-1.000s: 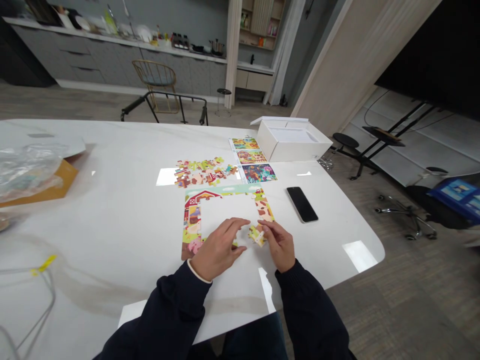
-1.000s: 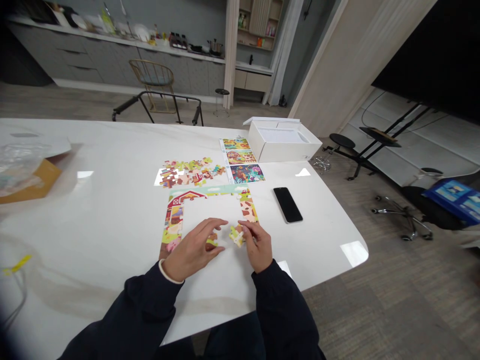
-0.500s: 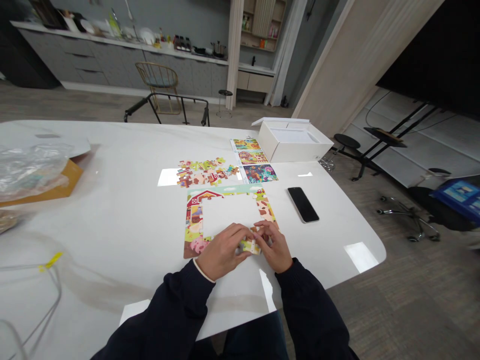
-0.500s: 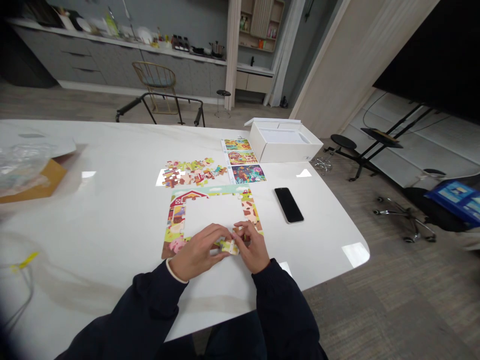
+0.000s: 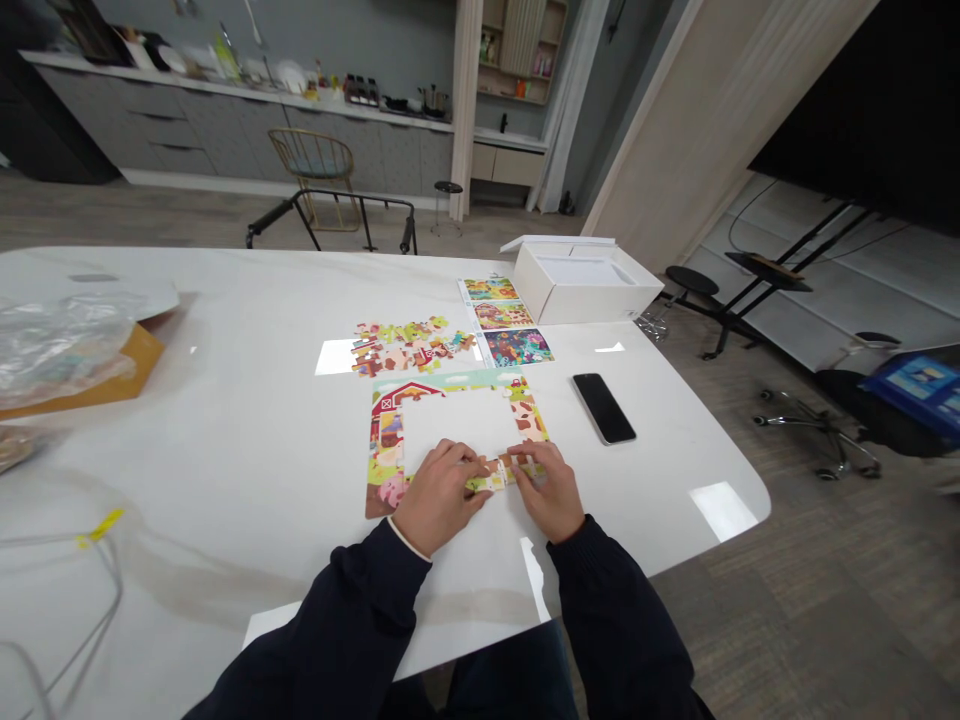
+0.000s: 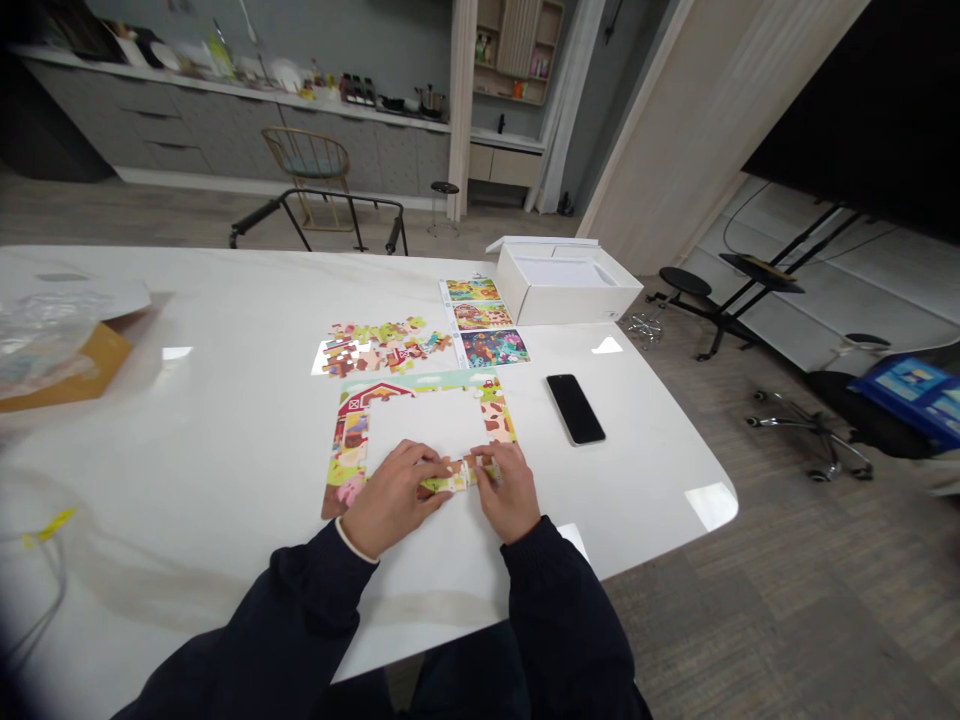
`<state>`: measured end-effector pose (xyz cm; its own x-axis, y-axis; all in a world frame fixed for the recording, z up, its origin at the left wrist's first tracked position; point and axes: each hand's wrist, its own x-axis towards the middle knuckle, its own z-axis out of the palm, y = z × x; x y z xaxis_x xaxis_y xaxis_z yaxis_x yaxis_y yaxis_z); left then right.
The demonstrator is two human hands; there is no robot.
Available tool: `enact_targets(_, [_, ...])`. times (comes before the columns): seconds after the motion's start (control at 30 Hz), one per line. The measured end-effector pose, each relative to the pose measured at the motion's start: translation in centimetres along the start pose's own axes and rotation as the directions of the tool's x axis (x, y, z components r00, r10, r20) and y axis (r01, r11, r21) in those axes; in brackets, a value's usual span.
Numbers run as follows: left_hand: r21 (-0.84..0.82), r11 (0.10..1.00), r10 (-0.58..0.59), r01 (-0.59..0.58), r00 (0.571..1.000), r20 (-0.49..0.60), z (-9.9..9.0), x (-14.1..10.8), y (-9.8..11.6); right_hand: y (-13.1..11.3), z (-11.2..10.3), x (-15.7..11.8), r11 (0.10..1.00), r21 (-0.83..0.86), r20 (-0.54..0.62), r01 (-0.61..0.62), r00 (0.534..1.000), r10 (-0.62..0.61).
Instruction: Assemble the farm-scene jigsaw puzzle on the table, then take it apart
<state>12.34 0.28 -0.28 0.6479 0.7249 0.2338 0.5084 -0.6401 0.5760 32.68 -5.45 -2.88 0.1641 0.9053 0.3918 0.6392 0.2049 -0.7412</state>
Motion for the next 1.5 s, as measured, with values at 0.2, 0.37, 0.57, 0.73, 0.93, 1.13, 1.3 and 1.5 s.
enact_targets(0.2, [-0.007, 1.0, 0.0, 0.0, 1.0, -0.007, 0.14, 0.01, 0.11, 0.02, -0.05, 0.03, 1.0, -0.015, 0.038, -0.022, 0.999, 0.022])
enact_targets(0.37, [0.015, 1.0, -0.014, 0.015, 0.999, -0.042, 0.61, 0.03, 0.23, -0.16, -0.12, 0.14, 1.0, -0.017, 0.041, -0.012, 0.999, 0.013])
enact_targets(0.57, [0.01, 1.0, -0.024, 0.024, 0.999, -0.032, 0.6, 0.05, 0.35, 0.02, -0.04, 0.06, 1.0, -0.024, 0.044, -0.013, 0.999, 0.014])
enact_targets(0.73, [0.007, 0.999, -0.04, 0.04, 0.999, 0.002, 0.14, 0.12, 0.46, 0.03, -0.01, 0.05, 1.0, -0.024, 0.041, -0.011, 0.999, 0.012])
enact_targets(0.93, [0.033, 0.999, -0.031, 0.03, 0.999, 0.027, 0.12, 0.12, 0.63, -0.05, -0.09, 0.13, 1.0, -0.024, 0.039, -0.014, 0.999, 0.015])
enact_targets(1.13, [0.04, 0.999, -0.03, 0.029, 0.999, 0.028, 0.18, 0.11, 0.96, -0.13, -0.06, 0.14, 1.0, -0.026, 0.032, -0.01, 0.999, 0.011])
enact_targets(1.3, [0.0, 0.999, -0.035, 0.035, 0.999, 0.029, 0.09, -0.03, 0.75, -0.1, -0.12, 0.12, 0.999, -0.031, 0.045, -0.015, 0.999, 0.016])
enact_targets(1.5, [-0.086, 0.996, -0.028, 0.029, 1.0, 0.013, -0.1, 0.06, 0.23, -0.01, -0.12, 0.17, 1.0, -0.024, 0.039, -0.013, 0.999, 0.014])
